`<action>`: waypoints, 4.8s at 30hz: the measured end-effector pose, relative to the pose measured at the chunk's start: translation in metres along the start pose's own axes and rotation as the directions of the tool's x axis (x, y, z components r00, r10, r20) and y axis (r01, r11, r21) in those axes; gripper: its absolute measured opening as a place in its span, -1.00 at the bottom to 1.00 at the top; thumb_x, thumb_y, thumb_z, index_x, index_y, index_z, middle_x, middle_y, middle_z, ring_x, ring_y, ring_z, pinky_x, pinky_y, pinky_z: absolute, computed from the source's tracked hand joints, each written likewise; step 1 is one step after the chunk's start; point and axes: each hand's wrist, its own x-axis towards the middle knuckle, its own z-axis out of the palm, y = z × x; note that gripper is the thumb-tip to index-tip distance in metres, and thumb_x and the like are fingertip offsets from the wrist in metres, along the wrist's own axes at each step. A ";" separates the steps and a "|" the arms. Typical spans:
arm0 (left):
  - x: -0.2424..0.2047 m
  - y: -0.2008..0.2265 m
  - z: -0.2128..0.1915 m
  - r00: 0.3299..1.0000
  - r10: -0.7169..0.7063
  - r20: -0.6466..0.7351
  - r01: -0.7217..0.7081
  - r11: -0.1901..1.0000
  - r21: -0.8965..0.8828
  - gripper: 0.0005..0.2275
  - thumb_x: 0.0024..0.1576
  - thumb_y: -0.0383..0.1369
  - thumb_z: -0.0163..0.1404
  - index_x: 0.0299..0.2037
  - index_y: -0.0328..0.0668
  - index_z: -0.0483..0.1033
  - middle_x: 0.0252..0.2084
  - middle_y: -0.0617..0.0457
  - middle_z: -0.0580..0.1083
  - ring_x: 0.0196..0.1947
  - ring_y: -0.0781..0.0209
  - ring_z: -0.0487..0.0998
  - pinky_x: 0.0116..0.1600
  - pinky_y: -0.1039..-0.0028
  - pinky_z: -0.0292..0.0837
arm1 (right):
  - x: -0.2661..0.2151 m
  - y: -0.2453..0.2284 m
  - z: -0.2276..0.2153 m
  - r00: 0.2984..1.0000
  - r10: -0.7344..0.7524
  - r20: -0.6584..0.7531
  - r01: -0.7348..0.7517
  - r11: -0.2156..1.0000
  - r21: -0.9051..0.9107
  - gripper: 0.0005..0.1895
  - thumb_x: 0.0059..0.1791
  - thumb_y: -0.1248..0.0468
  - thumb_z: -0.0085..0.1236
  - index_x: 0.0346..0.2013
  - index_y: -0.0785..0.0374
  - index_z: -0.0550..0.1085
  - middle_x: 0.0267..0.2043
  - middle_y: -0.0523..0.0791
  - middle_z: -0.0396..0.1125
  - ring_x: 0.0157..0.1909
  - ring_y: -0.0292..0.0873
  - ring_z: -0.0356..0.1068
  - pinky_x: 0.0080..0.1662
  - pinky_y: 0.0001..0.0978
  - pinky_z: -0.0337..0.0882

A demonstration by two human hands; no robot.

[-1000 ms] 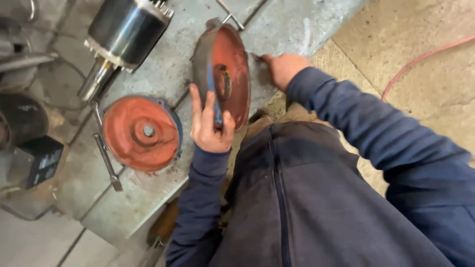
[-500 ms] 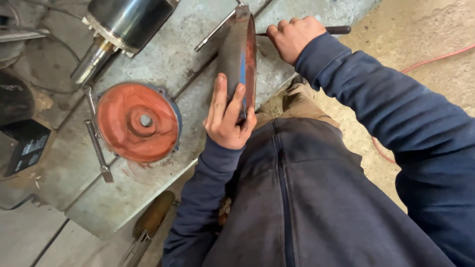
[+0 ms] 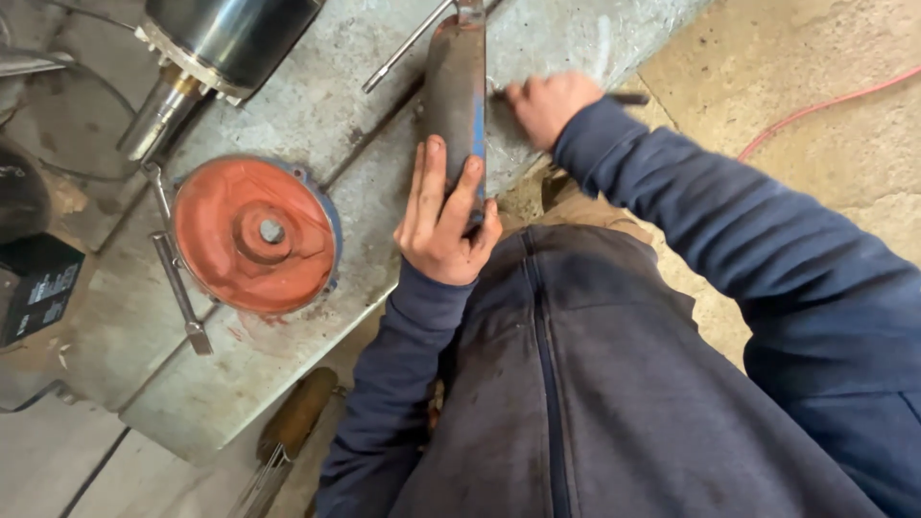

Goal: The person uses a cordless drill to work on a red metal part, then uses a knife to scrape its surface. They continue drilling the part from different angles and later use the knife to scrape the edges of the drilled holes.

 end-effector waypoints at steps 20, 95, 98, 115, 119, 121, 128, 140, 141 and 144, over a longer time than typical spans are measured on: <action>0.002 0.000 0.001 1.000 0.009 0.013 -0.009 1.000 -0.004 -0.56 0.17 -0.43 0.17 0.29 -0.15 0.45 0.42 -0.31 0.27 0.38 -0.38 0.40 0.40 0.09 0.47 | -0.005 -0.001 0.005 0.999 -0.026 -0.023 0.027 0.998 0.054 -0.66 0.02 0.21 -0.04 0.05 0.26 0.45 -0.34 0.04 0.46 -0.46 0.06 0.50 -0.46 -0.09 0.47; -0.120 -0.124 0.002 0.621 -0.743 0.250 0.443 0.069 -0.894 -0.12 -0.12 -0.66 0.02 0.52 -0.27 -0.05 0.34 -0.07 0.31 0.30 0.05 0.40 0.35 0.29 0.37 | -0.148 0.017 0.014 0.884 0.288 0.369 -0.467 0.501 0.729 -0.78 0.08 0.14 0.06 -0.13 0.16 0.58 -0.50 0.02 0.43 -0.45 0.05 0.46 -0.31 -0.13 0.43; -0.157 -0.123 0.019 0.621 -0.743 0.248 0.495 0.126 -0.860 -0.16 -0.05 -0.66 0.03 0.52 -0.29 -0.04 0.36 -0.04 0.29 0.33 0.09 0.36 0.40 0.30 0.32 | -0.148 0.035 0.015 0.896 0.256 0.362 -0.443 0.477 0.759 -0.79 0.07 0.23 0.01 -0.11 0.20 0.55 -0.46 -0.06 0.45 -0.42 -0.07 0.47 -0.28 -0.20 0.44; -0.142 -0.050 0.003 0.403 -0.915 0.009 0.900 0.394 -0.184 -0.43 0.16 -0.29 0.16 0.35 -0.33 0.28 0.03 -0.11 0.61 -0.07 0.19 0.67 0.02 0.40 0.56 | -0.007 0.057 -0.036 0.995 -0.060 0.080 -0.069 0.155 0.985 -0.46 0.14 0.31 0.03 0.43 0.33 0.28 -0.29 -0.14 0.35 -0.32 -0.29 0.26 -0.26 -0.41 0.34; -0.103 -0.030 -0.034 0.338 -0.941 0.000 0.939 0.337 -0.061 -0.46 0.13 -0.23 0.17 0.28 -0.30 0.34 0.04 -0.14 0.59 -0.08 0.11 0.68 0.00 0.38 0.56 | -0.018 0.062 -0.028 0.914 -0.096 0.393 -0.400 -0.066 0.914 -0.65 0.19 0.25 -0.07 0.22 0.37 0.39 -0.41 -0.18 0.35 -0.46 -0.31 0.28 -0.52 -0.40 0.24; -0.072 -0.046 -0.051 0.551 -0.834 -0.034 0.834 0.550 0.037 -0.57 0.20 -0.24 0.16 0.21 -0.30 0.46 0.07 -0.20 0.57 0.02 -0.04 0.65 0.07 0.30 0.54 | -0.035 0.064 0.023 0.902 0.023 0.431 -0.431 0.050 0.901 -0.65 0.27 0.20 -0.05 0.17 0.44 0.47 -0.41 -0.18 0.28 -0.46 -0.33 0.22 -0.39 -0.44 0.26; 0.033 -0.159 -0.046 0.890 -0.429 0.156 0.433 0.901 0.010 -0.65 0.27 -0.29 0.12 0.21 -0.23 0.49 0.13 -0.25 0.53 0.13 -0.24 0.56 0.20 0.20 0.50 | -0.066 0.025 -0.034 0.882 0.239 0.406 -0.361 -0.208 0.909 -0.46 0.11 0.24 -0.01 0.35 0.33 0.17 -0.08 -0.23 0.40 -0.28 -0.37 0.40 -0.30 -0.51 0.41; 0.028 -0.193 0.004 0.856 -0.254 0.451 0.369 0.911 -0.187 -0.68 0.35 -0.28 -0.03 0.29 -0.09 0.47 0.16 -0.21 0.53 0.12 -0.20 0.58 0.15 0.21 0.50 | -0.055 -0.055 -0.042 0.791 0.562 0.243 -0.459 0.281 0.843 -0.56 0.17 0.29 0.00 0.36 0.23 0.38 -0.43 -0.11 0.36 -0.41 -0.35 0.34 -0.24 -0.46 0.41; 0.028 -0.193 0.004 0.844 -0.282 0.455 0.400 0.897 -0.186 -0.70 0.36 -0.28 -0.04 0.27 -0.08 0.49 0.13 -0.21 0.54 0.08 -0.19 0.60 0.11 0.23 0.52 | -0.046 -0.061 -0.042 0.779 0.570 0.261 -0.474 0.261 0.841 -0.57 0.16 0.29 0.01 0.35 0.23 0.39 -0.34 -0.05 0.43 -0.36 -0.27 0.40 -0.19 -0.42 0.44; 0.027 -0.195 0.007 0.827 -0.317 0.464 0.439 0.880 -0.181 -0.72 0.36 -0.27 -0.05 0.23 -0.06 0.52 0.06 -0.21 0.56 0.00 -0.17 0.62 0.05 0.25 0.53 | -0.035 -0.065 -0.035 0.817 0.556 0.154 -0.390 0.335 0.858 -0.58 0.18 0.29 0.01 0.35 0.26 0.38 -0.04 0.09 0.46 -0.05 -0.07 0.48 0.02 -0.32 0.46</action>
